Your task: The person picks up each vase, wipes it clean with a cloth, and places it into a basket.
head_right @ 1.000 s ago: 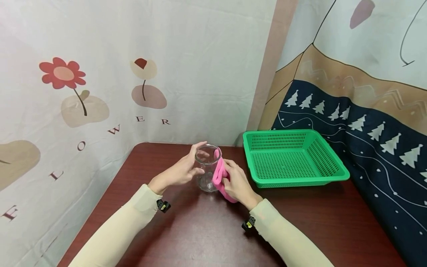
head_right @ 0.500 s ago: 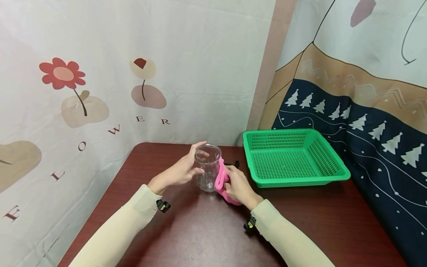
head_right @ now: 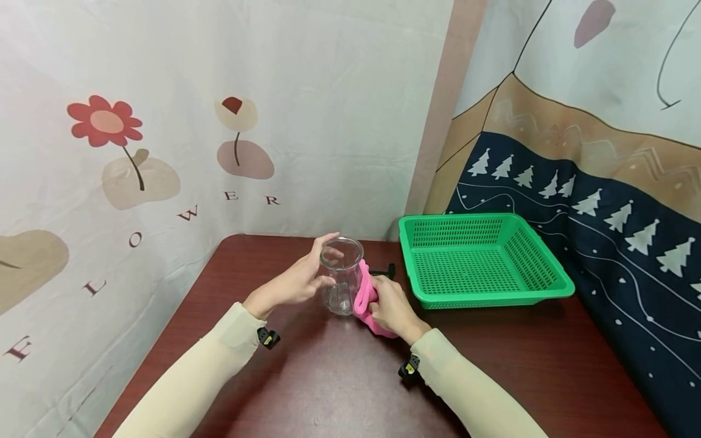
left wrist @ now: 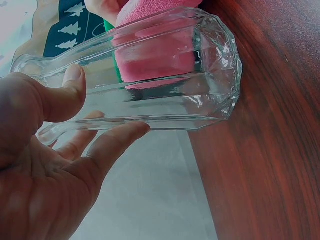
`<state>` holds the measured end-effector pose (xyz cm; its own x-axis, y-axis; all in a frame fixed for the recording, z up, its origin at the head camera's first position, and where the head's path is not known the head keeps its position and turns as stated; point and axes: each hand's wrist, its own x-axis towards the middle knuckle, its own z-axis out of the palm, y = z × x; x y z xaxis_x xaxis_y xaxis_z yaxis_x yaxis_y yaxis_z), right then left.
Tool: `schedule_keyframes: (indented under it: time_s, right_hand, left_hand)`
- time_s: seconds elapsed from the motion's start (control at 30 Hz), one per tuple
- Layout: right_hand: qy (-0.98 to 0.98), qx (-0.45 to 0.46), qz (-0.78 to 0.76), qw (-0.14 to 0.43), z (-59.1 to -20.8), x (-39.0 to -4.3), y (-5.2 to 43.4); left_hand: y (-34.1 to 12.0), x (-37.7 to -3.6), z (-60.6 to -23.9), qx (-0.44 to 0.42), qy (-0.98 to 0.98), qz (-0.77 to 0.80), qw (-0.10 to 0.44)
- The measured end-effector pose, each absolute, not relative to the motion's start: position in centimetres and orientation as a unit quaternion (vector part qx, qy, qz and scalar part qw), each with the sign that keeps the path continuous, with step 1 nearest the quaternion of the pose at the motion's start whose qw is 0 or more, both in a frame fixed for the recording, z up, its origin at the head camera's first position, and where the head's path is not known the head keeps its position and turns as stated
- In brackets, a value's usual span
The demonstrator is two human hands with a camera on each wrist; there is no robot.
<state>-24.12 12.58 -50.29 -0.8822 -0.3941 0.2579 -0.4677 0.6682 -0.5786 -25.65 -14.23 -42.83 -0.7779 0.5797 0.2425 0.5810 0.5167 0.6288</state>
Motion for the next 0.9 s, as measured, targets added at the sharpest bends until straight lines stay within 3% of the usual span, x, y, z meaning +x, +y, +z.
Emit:
schedule_keyframes:
  time_s: [0.9]
  right_hand:
    - [-0.9, 0.185, 0.385, 0.084, -49.58, -24.06, 12.54]
  left_hand:
    - [-14.27, -25.62, -42.86, -0.327, -0.872, -0.364, -0.002]
